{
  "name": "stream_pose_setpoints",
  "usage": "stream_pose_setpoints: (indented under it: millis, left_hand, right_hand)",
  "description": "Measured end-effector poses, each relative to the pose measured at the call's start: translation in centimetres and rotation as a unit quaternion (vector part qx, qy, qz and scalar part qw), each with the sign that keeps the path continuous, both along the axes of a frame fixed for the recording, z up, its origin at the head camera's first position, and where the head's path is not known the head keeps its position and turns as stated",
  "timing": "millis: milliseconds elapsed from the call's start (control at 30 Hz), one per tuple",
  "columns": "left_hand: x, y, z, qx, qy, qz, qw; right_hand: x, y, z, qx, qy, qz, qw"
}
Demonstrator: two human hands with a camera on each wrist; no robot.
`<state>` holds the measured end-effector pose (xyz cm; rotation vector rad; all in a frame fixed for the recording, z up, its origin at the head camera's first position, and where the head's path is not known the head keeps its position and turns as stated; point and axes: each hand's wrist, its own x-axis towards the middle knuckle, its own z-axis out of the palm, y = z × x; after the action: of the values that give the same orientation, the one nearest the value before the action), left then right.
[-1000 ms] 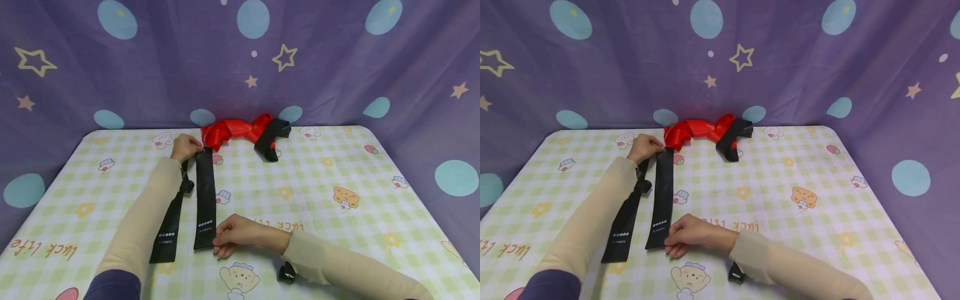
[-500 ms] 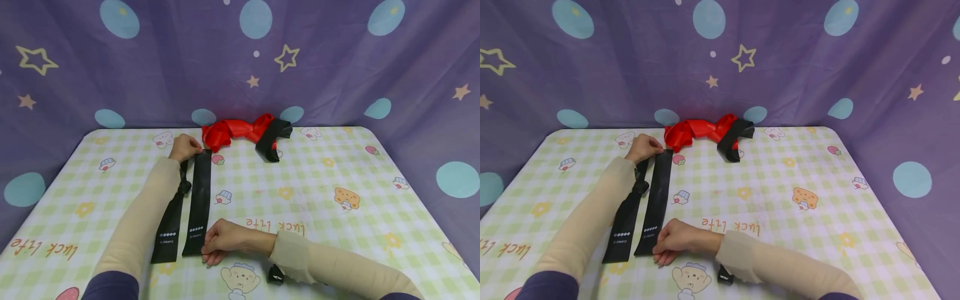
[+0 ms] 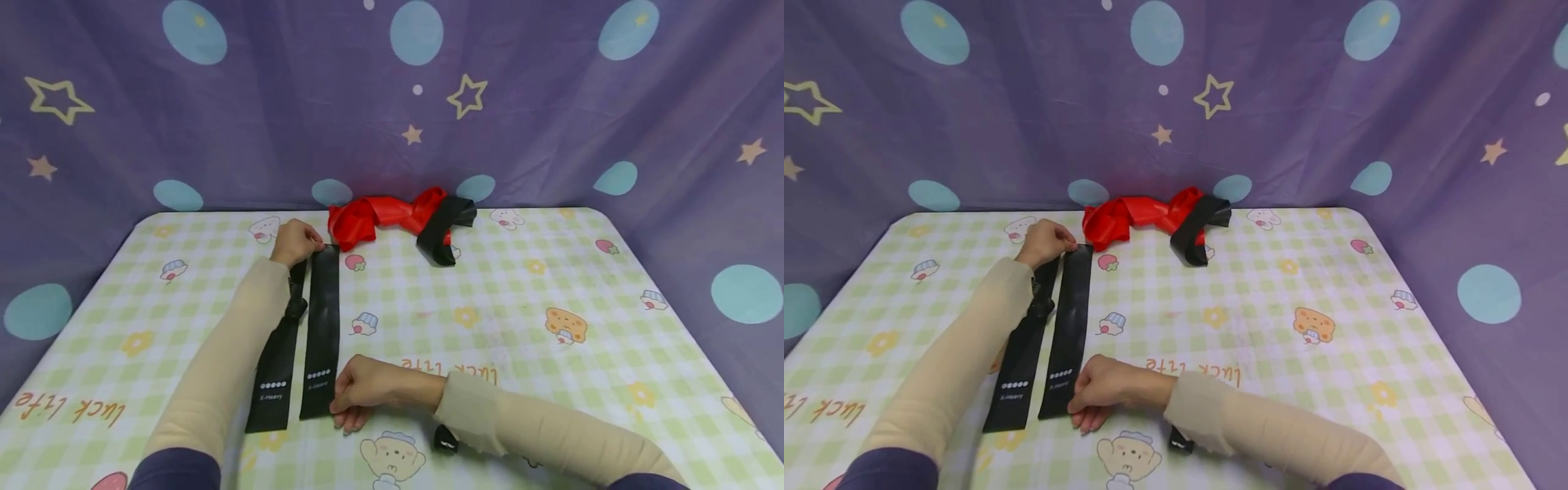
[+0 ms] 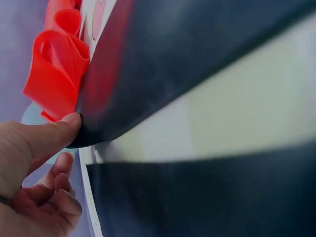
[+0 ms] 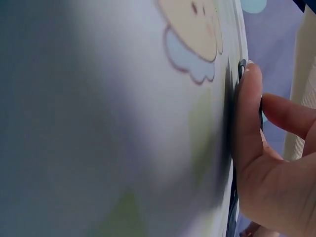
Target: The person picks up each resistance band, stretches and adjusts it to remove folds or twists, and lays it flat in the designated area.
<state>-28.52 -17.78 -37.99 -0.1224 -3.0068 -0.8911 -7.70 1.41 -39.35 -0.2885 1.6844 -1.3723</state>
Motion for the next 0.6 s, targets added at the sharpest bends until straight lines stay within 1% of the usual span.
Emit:
stream_pose_setpoints:
  millis: [67,200,333,533,600]
  left_hand:
    - [0.0,-0.25,-0.21,0.003,0.0,0.003,1.0]
    - [0.1,-0.25,-0.44,-0.005,0.002,-0.008,1.0]
    - [0.29,-0.15,-0.22,-0.018,-0.003,-0.016,0.9997]
    - [0.51,-0.02,-0.06,-0.018,-0.01,-0.006,0.9998]
    - [0.52,0.01,-0.06,-0.02,-0.014,-0.004,0.9997]
  right_hand:
    - [-0.15,0.2,0.13,0.009,0.012,0.004,0.9999]
    - [-0.21,0.46,0.34,0.02,0.024,0.017,0.9994]
    - [-0.16,0.21,0.38,0.026,0.03,0.028,0.9988]
    - [-0.12,-0.38,0.49,0.02,0.033,0.039,0.9985]
    - [-0.09,-0.44,0.55,0.026,0.039,0.04,0.9981]
